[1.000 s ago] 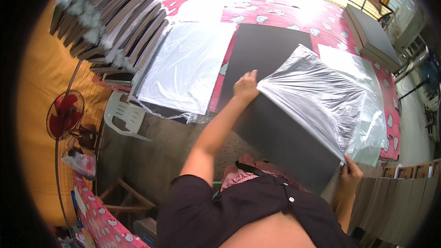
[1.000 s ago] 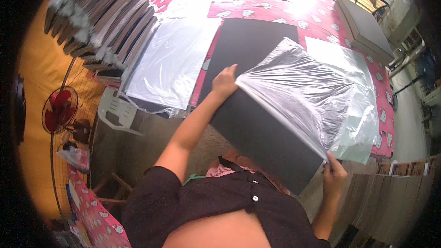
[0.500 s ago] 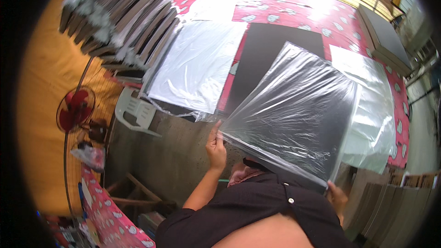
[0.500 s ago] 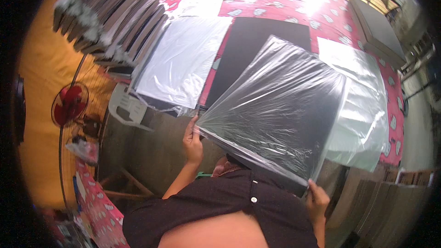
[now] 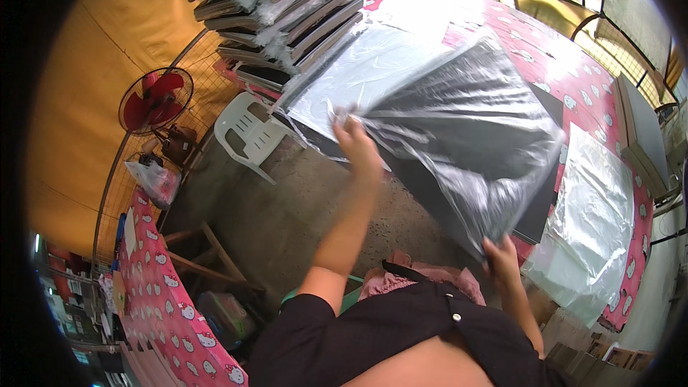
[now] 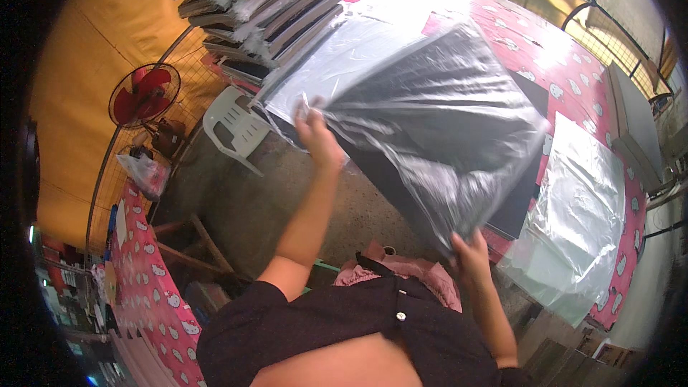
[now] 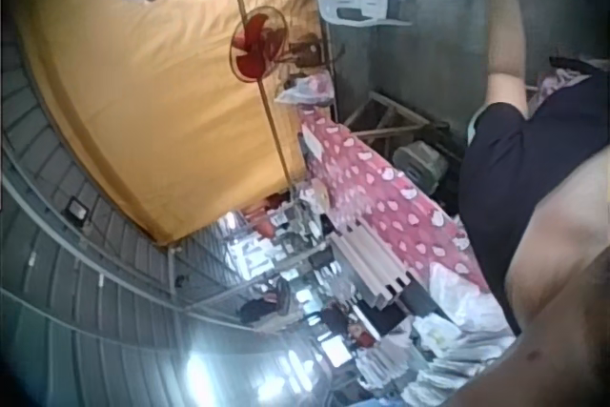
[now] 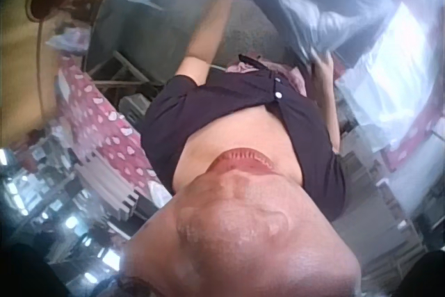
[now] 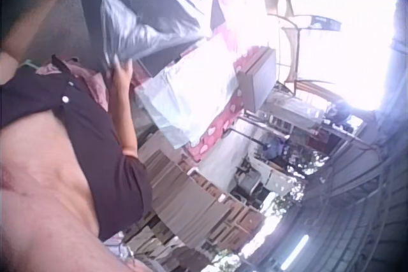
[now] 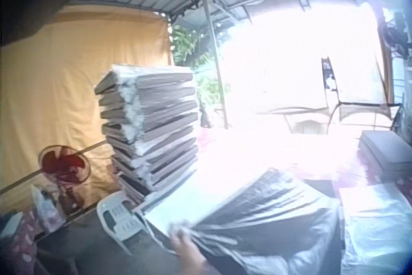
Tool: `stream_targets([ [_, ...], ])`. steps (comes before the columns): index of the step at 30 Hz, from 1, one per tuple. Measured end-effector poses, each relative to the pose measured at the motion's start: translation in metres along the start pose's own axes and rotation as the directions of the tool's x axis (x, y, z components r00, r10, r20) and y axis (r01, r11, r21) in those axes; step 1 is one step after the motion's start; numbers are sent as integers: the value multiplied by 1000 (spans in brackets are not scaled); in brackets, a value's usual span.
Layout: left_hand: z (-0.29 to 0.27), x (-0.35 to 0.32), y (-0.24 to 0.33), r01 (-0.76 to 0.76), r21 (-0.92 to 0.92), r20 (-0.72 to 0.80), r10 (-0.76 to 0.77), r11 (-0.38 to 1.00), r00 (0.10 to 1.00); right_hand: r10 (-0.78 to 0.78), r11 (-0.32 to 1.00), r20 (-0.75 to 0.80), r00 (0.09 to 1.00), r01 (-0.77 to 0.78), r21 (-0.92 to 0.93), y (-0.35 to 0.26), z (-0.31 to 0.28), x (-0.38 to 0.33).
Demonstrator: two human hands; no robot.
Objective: The person inserts rectangular boards into clear plastic bags by hand and folds the excess plastic over the edges of the boards.
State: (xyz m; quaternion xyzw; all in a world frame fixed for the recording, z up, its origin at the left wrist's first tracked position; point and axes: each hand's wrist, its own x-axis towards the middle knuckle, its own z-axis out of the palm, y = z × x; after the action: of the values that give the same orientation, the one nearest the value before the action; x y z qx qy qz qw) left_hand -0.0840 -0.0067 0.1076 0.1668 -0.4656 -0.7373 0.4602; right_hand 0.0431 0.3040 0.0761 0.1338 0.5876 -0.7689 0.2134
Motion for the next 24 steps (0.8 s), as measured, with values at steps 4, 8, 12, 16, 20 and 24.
stream_targets([
  [4,-83,101,16,-530,643,322,434,552,842,-62,998,87,994,64,-24,-24,97,99],
  [8,-147,98,-31,-1,778,-85,107,628,991,-2,990,83,997,13,-142,-19,173,172],
  [12,-126,56,-62,533,465,-361,-398,707,843,-57,974,176,983,93,-206,20,197,200],
  [16,-109,49,-110,440,385,-369,-302,811,879,3,932,183,983,63,-358,18,211,176],
  [20,-112,53,-146,265,542,-361,-63,797,930,-275,630,260,926,377,-678,-22,174,115],
  [24,-99,51,-138,231,653,-416,86,721,905,-608,532,-4,794,404,-744,-31,15,55],
])
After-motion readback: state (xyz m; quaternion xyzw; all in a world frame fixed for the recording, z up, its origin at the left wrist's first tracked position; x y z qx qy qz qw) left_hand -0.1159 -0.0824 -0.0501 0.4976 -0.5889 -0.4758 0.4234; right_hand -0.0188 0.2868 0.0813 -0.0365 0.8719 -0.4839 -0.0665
